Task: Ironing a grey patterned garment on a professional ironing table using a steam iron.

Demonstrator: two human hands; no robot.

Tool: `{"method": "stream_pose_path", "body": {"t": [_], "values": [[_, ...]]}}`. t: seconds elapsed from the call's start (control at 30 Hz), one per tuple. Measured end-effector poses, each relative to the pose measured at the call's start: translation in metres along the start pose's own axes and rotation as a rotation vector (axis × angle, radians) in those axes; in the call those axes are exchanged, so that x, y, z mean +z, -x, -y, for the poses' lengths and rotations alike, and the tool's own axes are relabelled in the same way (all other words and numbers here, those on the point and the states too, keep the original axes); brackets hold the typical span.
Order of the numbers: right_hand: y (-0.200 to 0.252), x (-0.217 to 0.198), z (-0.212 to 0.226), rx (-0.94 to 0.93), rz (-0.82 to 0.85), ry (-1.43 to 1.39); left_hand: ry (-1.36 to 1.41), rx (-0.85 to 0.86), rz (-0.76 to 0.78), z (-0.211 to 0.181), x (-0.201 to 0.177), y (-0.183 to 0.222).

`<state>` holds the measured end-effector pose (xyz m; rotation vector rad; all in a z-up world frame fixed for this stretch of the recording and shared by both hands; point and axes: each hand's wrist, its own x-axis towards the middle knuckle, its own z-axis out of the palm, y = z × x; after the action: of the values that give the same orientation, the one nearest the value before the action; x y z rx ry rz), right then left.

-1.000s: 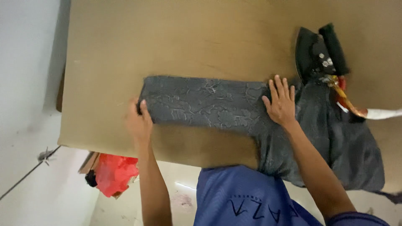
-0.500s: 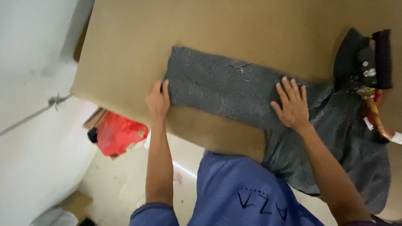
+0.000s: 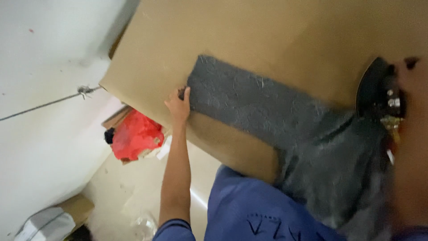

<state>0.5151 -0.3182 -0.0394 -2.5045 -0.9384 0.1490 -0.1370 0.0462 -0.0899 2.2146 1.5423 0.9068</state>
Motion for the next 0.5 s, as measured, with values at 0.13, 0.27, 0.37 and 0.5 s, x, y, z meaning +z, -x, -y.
{"method": "stream_pose_path", "body": {"t": [0.13,0.27,0.37,0.5], "values": [[-0.029,-0.010,0.008,-0.150,0.380,0.114,-0.204,-0.244,0.249,-0.013,-0.004,0.002],[0.092,-0.071,0.254,0.127,0.632,-0.207,-0.277,-0.072,0.172,-0.005,0.002,0.008],[0.156,-0.054,0.341,0.061,0.911,0.041,-0.244,0.018,-0.011,-0.012,-0.001,-0.001],[0.217,0.034,0.359,-0.221,0.953,0.258,-0.266,-0.116,0.174,-0.014,-0.017,-0.007]]}}
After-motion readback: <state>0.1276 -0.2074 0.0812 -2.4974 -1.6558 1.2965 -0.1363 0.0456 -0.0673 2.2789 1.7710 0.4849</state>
